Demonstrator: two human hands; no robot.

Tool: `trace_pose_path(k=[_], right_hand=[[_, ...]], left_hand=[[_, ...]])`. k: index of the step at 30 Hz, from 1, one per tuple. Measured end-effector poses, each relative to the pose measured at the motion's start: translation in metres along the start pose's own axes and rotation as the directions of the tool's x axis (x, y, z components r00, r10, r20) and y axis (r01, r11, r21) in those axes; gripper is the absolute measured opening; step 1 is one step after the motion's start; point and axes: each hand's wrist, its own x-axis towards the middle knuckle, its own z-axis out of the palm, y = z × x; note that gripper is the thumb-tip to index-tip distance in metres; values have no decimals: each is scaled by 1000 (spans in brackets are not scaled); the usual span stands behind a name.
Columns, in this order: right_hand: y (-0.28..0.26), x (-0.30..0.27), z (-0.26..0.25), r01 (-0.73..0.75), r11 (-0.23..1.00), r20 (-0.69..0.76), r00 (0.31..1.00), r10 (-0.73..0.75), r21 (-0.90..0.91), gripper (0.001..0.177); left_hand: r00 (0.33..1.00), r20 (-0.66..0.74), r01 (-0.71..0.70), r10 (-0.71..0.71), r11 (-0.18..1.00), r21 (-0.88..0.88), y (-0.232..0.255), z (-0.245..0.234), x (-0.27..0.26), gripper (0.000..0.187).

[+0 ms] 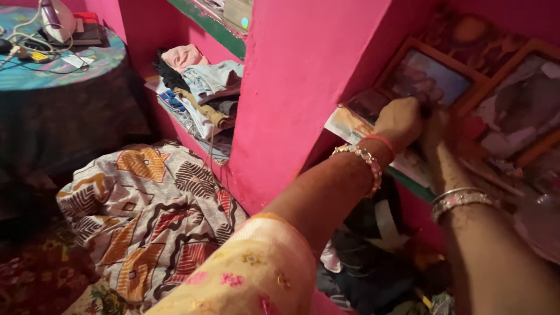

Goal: The person folds clothes and places them onto a shelf before arranging photo frames and small containers in the same area.

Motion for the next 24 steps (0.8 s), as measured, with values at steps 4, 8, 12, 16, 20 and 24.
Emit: trace_pose_path(k=[4,8,12,16,20,24], right_hand=[[10,9,11,2,998,17,1000,-3,55,24],[15,6,26,-11,995,29,1000,8,101,24],[19,-8,33,-46,991,26,999,44,122,24],[23,-35,21,-82,990,28,996,80,113,24],[14,-36,11,-103,989,1,995,103,107,24],[7,-33,7,-96,990,-3,995,97,106,24]], left_hand=[[995,-102,17,-9,997,77,-6,20,11,31],[992,74,93,-105,984,149,-10,22,15,32],[998,50,19,-32,971,237,-16,27,18,31],[998,52,5,-19,967,254,-25,33,20,30],[999,1,-44,45,971,235,-29,33,20,27],[1000,-9,22,-20,979,201,-29,35,22,25]])
